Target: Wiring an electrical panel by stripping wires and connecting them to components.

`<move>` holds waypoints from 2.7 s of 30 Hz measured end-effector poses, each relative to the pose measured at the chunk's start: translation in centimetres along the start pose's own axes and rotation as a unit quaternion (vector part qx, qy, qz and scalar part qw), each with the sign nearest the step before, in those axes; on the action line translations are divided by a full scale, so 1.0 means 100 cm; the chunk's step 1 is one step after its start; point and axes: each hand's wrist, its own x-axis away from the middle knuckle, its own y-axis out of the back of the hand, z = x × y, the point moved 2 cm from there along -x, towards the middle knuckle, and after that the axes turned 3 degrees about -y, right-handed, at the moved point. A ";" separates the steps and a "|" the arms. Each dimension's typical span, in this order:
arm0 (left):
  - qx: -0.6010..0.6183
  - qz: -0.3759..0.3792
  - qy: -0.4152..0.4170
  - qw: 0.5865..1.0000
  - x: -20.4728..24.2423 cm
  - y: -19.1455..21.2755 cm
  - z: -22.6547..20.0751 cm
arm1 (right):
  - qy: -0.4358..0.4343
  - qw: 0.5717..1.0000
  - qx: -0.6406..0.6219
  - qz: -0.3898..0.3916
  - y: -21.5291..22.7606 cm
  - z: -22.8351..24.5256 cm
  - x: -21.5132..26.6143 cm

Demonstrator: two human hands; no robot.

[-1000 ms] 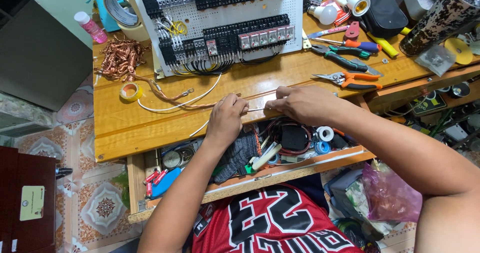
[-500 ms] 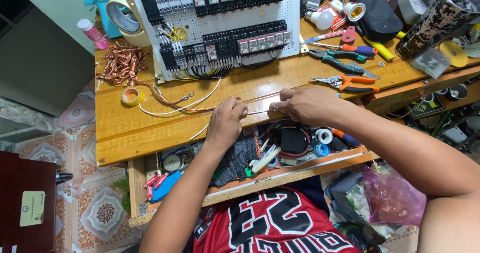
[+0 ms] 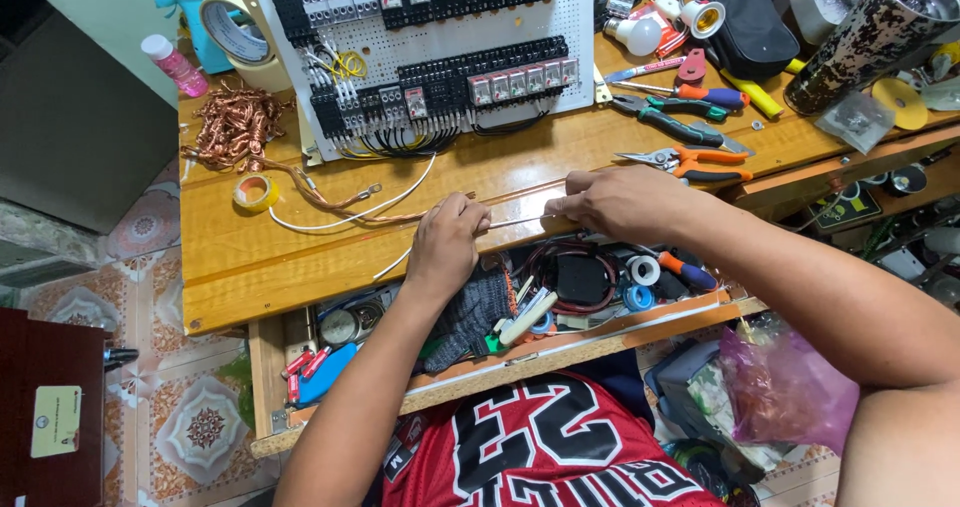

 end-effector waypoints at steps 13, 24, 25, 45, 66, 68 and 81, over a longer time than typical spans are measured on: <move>-0.003 -0.008 -0.016 1.000 0.004 -0.007 0.008 | 0.007 1.000 -0.017 -0.011 -0.006 -0.018 0.009; -0.095 0.041 -0.029 0.994 -0.009 -0.005 -0.018 | 0.006 0.999 -0.017 -0.051 0.000 -0.010 0.021; -0.094 0.043 -0.029 0.994 -0.013 -0.006 -0.023 | 0.005 0.999 -0.018 -0.050 -0.004 -0.013 0.020; 0.073 0.028 0.039 0.996 -0.027 -0.008 -0.032 | 0.029 0.987 -0.048 -0.151 -0.015 -0.014 0.023; 0.011 -0.048 -0.003 0.999 -0.015 -0.018 -0.027 | 0.015 0.989 -0.047 -0.139 -0.020 -0.009 0.028; 0.014 -0.046 -0.005 0.999 -0.015 -0.016 -0.029 | 0.009 0.990 -0.060 -0.126 -0.024 -0.013 0.026; 0.043 -0.047 0.009 0.998 -0.015 -0.014 -0.030 | 0.017 0.985 -0.148 -0.092 0.004 -0.009 0.021</move>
